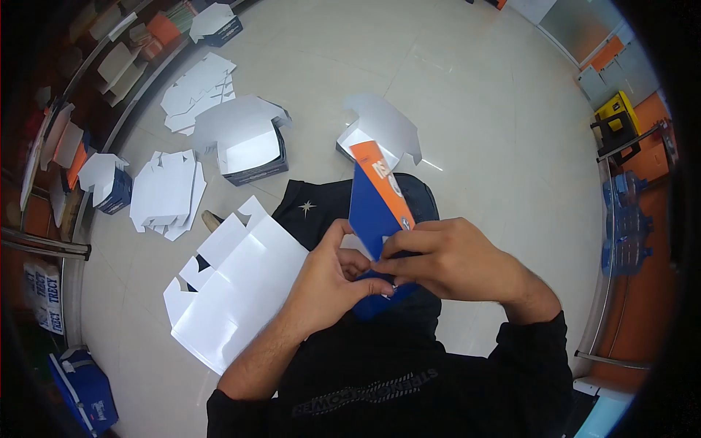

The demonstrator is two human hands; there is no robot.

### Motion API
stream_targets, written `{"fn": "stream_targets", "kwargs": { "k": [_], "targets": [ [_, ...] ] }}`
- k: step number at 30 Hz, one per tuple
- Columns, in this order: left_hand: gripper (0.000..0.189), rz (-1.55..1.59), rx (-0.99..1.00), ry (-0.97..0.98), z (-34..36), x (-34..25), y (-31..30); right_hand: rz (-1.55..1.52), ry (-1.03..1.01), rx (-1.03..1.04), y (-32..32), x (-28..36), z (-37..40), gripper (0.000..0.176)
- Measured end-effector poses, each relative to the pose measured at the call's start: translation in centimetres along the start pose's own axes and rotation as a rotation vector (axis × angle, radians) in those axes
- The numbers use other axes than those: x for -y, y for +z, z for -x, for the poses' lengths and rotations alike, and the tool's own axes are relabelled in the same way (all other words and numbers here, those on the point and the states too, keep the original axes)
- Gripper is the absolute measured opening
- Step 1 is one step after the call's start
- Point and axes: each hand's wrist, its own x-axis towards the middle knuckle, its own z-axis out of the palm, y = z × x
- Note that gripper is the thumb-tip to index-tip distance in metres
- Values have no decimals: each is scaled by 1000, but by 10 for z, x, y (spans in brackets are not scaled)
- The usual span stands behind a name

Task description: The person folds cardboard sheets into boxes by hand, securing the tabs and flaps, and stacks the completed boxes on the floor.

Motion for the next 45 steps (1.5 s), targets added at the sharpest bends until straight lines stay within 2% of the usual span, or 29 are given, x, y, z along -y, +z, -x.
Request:
{"fn": "stream_targets", "kwargs": {
  "k": [3, 5, 6, 7, 8, 9, 11, 12, 15, 17, 19, 20, 21, 23, 24, 27, 28, 29, 30, 31, 33, 34, 35, 37, 39, 40, 42, 44, 45],
  "targets": [
    [55, 144, 19, 85, -1, 0, -10, -33, 13, -134, -9, 2, 5, 41],
    [45, 206, -73, 203, -4, -4, -16, -57, -32, -373, -6, -7, 11, 49],
    [37, 263, -95, 250, -3, -5, -19, -45, -45, -377, -3, -10, 12, 49],
    [37, 258, -98, 269, -4, -6, -21, -85, 11, -476, 2, -12, 15, 62],
    [35, 428, -110, 291, -6, -6, -23, -127, 67, -575, 7, -14, 16, 76],
    [33, 598, -117, 311, -7, -7, -24, -116, 54, -582, 14, -13, 15, 76],
    [32, 676, -98, 337, -8, -8, -23, -202, 40, -650, 33, -9, 9, 109],
    [32, 753, -93, 328, -10, -9, -21, -105, 3, -632, 41, -11, 7, 124],
    [30, 875, -57, 313, -12, -11, -14, 61, 37, -711, 55, -6, -7, 122],
    [39, 972, -18, 260, -12, -14, -14, 15, 59, -741, 62, -13, -10, 120],
    [44, 911, 23, 260, -10, -16, -17, -419, 189, -851, 67, -23, -12, 118],
    [49, 855, 62, 251, -9, -17, -19, -488, 248, -948, 68, -24, -14, 109],
    [49, 854, 70, 255, -8, -15, -18, -481, 248, -953, 68, -25, -15, 109],
    [53, -179, 5, 421, -4, -9, -16, -1194, 383, -1104, 68, -28, -16, 103],
    [43, -219, 16, 372, -4, -7, -8, -1280, 366, -1142, 71, -30, -19, 99],
    [31, -417, -19, 309, -3, -3, 0, -1227, 358, -1155, 79, -30, -22, 101],
    [31, -416, -19, 308, -3, -3, 0, -1221, 364, -1111, 84, -35, -20, 108],
    [26, -503, -59, 406, -3, -3, 0, -1222, 366, -1110, 93, -44, -16, 108],
    [22, -590, -98, 503, -3, -3, -1, -1313, 312, -1101, 105, -54, -12, 97],
    [22, -588, -98, 502, -2, -3, -1, -1402, 257, -1090, 107, -57, -11, 89],
    [22, -953, -129, 646, -1, -4, -3, -1386, 216, -1125, 97, -54, -9, 92],
    [26, -1094, -120, 580, 1, -5, -5, -1529, 112, -1126, 87, -51, -8, 94],
    [26, -1094, -122, 577, 3, -6, -7, -1672, 6, -1122, 79, -50, -6, 96],
    [28, -1253, -186, 552, 5, -9, -10, -1769, 35, -1091, 71, -57, 6, 103],
    [28, -1286, -198, 574, 3, -7, -14, -1450, 306, -973, 67, -63, 18, 87],
    [27, -1318, -213, 600, 2, -5, -15, -1452, 307, -973, 67, -66, 21, 87],
    [27, -1287, -227, 623, -2, 2, -20, -1392, 556, -915, 68, -72, 25, 69],
    [28, -1255, -238, 652, -6, 6, -21, -1423, 573, -955, 70, -73, 27, 64],
    [33, -1063, -303, 668, -7, 6, -21, -1457, 588, -988, 71, -73, 27, 60]
  ]
}}
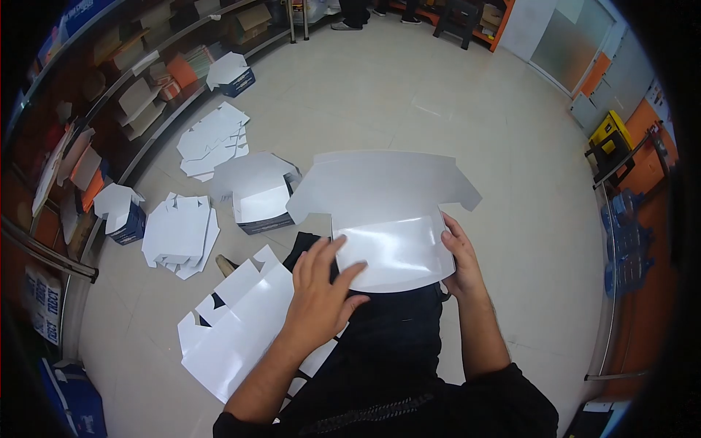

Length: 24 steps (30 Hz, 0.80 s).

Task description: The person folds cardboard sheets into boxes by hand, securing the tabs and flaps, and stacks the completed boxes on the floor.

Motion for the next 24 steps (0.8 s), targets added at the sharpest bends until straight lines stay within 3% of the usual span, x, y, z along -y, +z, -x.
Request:
{"fn": "stream_targets", "kwargs": {
  "k": [2, 4, 5, 6, 8, 16, 19, 21, 24],
  "targets": [
    [40, 151, -96, -65, 2, 4, 5, 1, -4, 5, 3, -2, 2, 59],
    [62, 683, -304, -356, 9, 13, 22, 1, -2, 15, 4, -6, 2, 59],
    [63, 870, -305, -485, 12, 19, 32, -6, 8, 35, 5, -9, 2, 59],
    [63, 865, -308, -488, 12, 28, 38, -12, 18, 55, 5, -12, 1, 58],
    [59, 1271, -189, -740, 9, 43, 41, 4, 31, 75, 9, -20, 2, 58],
    [54, 1156, -134, -594, 17, 59, 45, 13, 163, 33, 2, -36, -6, 58],
    [55, 1202, -146, -641, 13, 55, 44, 64, 176, 59, 1, -34, -7, 57],
    [58, 1440, -149, -813, 6, 53, 39, 42, 212, 58, 2, -33, -6, 54],
    [55, 1451, -91, -796, 5, 61, 43, 23, 188, 43, -2, -43, -11, 50]
  ]
}}
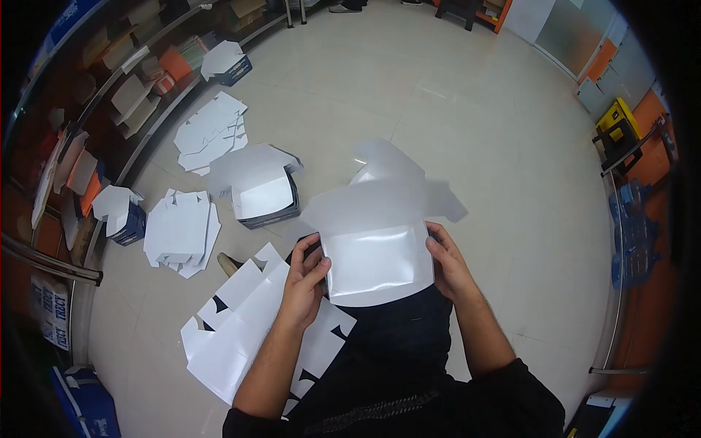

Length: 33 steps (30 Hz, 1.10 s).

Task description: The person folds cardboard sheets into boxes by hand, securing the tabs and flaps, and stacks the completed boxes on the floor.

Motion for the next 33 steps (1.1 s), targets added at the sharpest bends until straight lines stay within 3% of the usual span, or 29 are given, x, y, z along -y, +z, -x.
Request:
{"fn": "stream_targets", "kwargs": {
  "k": [4, 6, 9, 12, 13, 16, 17, 18, 19, 20, 22, 27, 33],
  "targets": [
    [51, 108, -3, -20, -1, -2, -1, 10, 32, -81, -1, -7, -9, 46],
    [55, 163, -96, -78, -2, -6, 3, 80, 49, -58, -1, -11, -11, 44],
    [57, -31, -73, 7, -7, 3, -16, 15, 49, -30, 6, -16, -17, 45],
    [54, 68, -92, -16, -7, -6, -24, -43, 95, 12, 10, -19, -25, 45],
    [61, 5, -84, -34, -5, -9, -28, -48, 112, 24, 13, -18, -28, 46],
    [73, 60, 22, 46, -6, -11, -44, -115, 42, -45, 7, -18, -43, 47],
    [82, -39, -29, 47, -7, -11, -56, -141, -4, -66, 0, -5, -49, 49],
    [78, -48, -74, 77, -7, -15, -62, -230, -129, -193, -1, 8, -54, 49],
    [76, -71, -111, 84, -6, -19, -68, -241, -301, -200, -37, 2, -74, 52],
    [74, -91, -152, 91, -2, -23, -75, -255, -297, -258, -47, 28, -73, 57],
    [72, -121, -186, 91, 5, -26, -89, -217, -476, -531, -96, 35, -93, 63],
    [67, -180, -307, 84, 20, -21, -113, -211, -316, -876, -221, -21, -111, 60],
    [60, -222, -298, 111, 32, -17, -119, -323, -236, -889, -251, -72, -92, 56]
  ]
}}
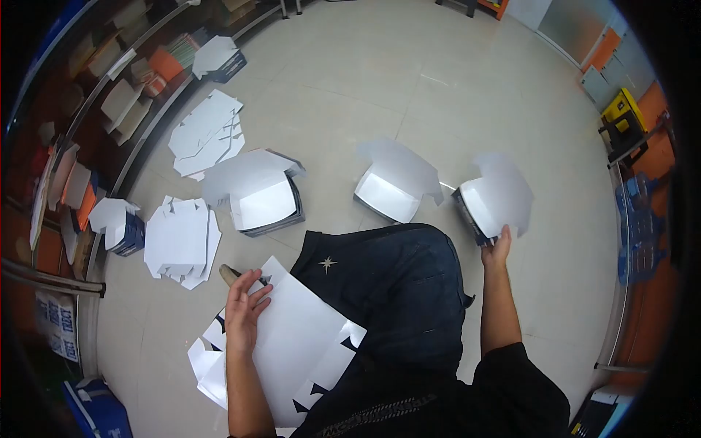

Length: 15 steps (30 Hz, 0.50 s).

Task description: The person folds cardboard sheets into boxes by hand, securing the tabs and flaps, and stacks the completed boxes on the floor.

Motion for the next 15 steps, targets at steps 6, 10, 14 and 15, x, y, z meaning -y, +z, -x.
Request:
{"fn": "stream_targets", "kwargs": {
  "k": [6, 10, 14, 15],
  "targets": [
    [44, -147, 162, 54, 6, -12, 20, -222, -231, 347, 54, 39, 57, 54],
    [30, -209, 219, 95, 3, -9, 36, 127, -253, 323, 122, 52, 107, 66],
    [26, -393, 130, 214, 14, -16, 44, 477, -234, 395, 166, 42, 122, 69],
    [26, -394, 117, 213, 20, -25, 43, 595, -186, 455, 174, 36, 119, 68]
  ]
}}
